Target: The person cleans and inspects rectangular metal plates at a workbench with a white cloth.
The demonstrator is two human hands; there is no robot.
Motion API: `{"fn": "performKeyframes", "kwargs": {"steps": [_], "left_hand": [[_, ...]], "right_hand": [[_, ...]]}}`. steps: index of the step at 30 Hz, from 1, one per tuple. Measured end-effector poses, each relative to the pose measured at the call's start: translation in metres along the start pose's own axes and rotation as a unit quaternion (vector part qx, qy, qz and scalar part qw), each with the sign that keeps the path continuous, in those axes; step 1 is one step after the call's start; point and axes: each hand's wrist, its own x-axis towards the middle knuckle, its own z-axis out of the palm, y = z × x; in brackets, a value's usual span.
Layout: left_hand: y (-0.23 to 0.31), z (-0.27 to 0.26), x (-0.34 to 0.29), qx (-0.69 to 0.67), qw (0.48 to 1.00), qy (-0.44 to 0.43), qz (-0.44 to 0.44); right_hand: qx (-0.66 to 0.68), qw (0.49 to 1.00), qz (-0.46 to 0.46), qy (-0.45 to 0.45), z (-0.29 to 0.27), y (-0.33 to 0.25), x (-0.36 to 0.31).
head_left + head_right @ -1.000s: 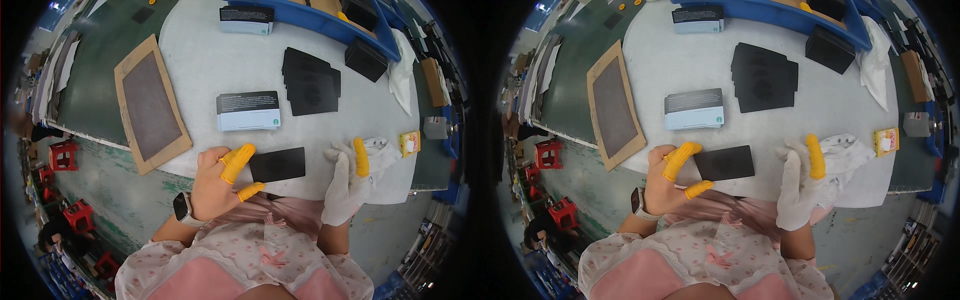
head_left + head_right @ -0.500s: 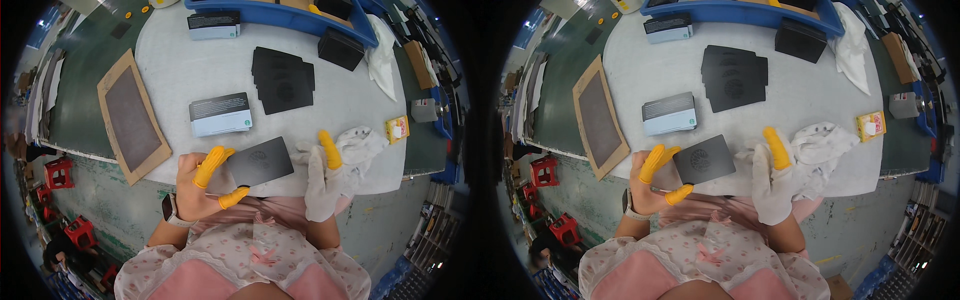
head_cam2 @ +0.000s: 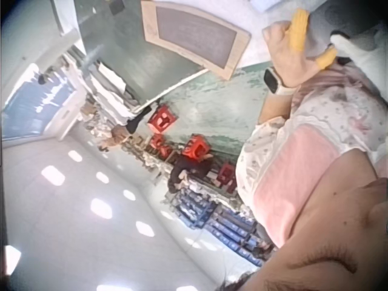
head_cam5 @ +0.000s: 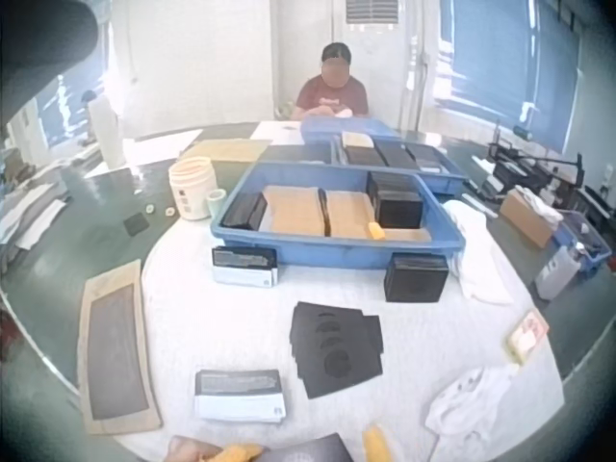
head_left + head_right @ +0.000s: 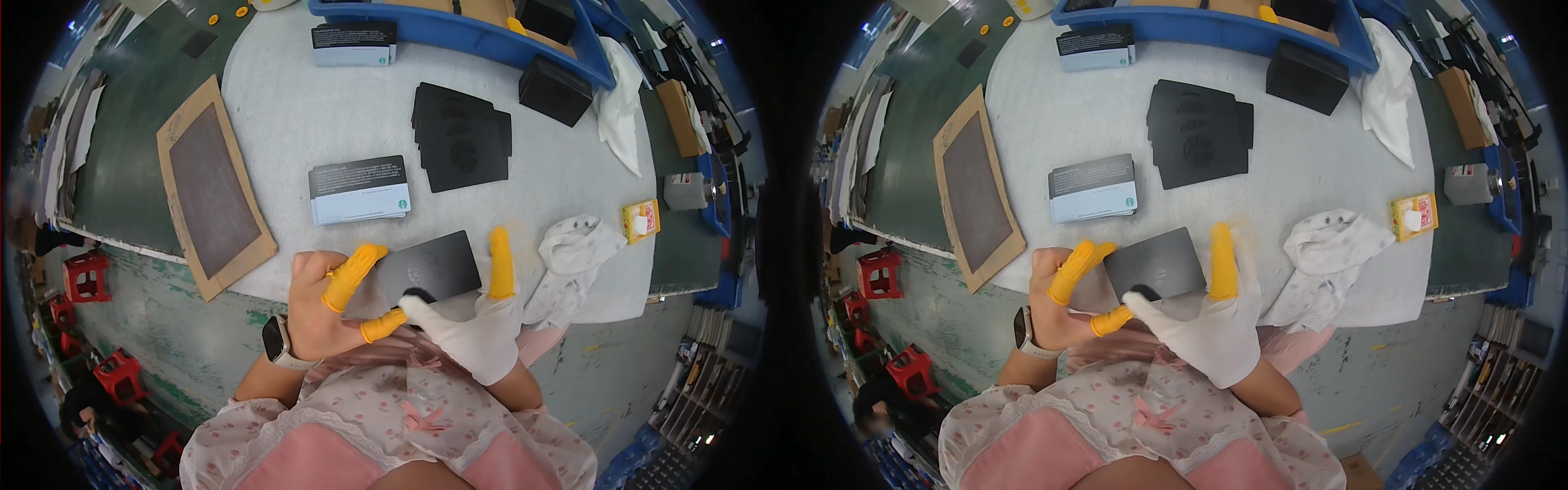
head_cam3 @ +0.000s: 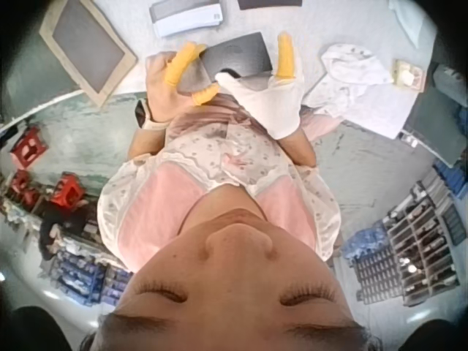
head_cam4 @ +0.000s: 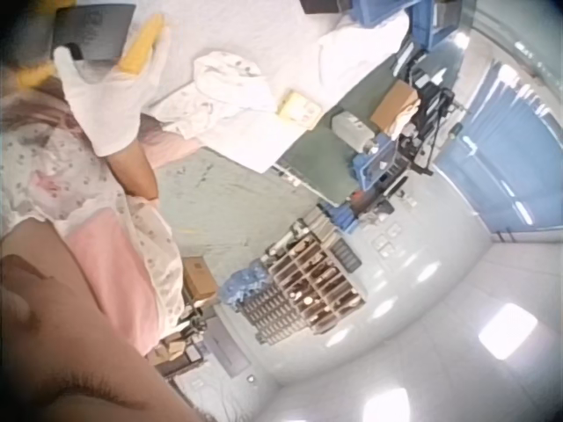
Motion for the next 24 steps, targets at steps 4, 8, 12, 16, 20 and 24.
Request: {"fn": "performKeyframes", "kwargs": {"steps": [4,8,12,16,20,24], "left_hand": [[-0.001,0.000,0.000,0.005,1.000,-0.003,0.004],[-0.002,0.002,0.001,-0.017,1.000,0.015,0.016],[0.001,0.002,0.002,-0.023,0.999,0.014,0.018],[0.002,0.001,0.003,-0.035,0.999,-0.016,0.026],[0.003,0.000,0.006,-0.044,0.998,-0.025,0.021],[0.003,0.000,0.007,-0.043,0.998,-0.019,0.029]], "right_hand": [[0.144,0.983,0.110,0.012,-0.002,-0.005,-0.001],[0.279,0.942,0.167,0.081,-0.011,-0.014,0.006],[-0.048,0.996,-0.065,0.047,-0.010,0.005,0.024],[0.171,0.972,0.159,-0.011,-0.020,-0.017,0.037],[0.319,0.933,0.165,0.020,-0.019,-0.008,0.039],[0.338,0.932,0.131,0.005,-0.017,-0.002,0.037]]}}
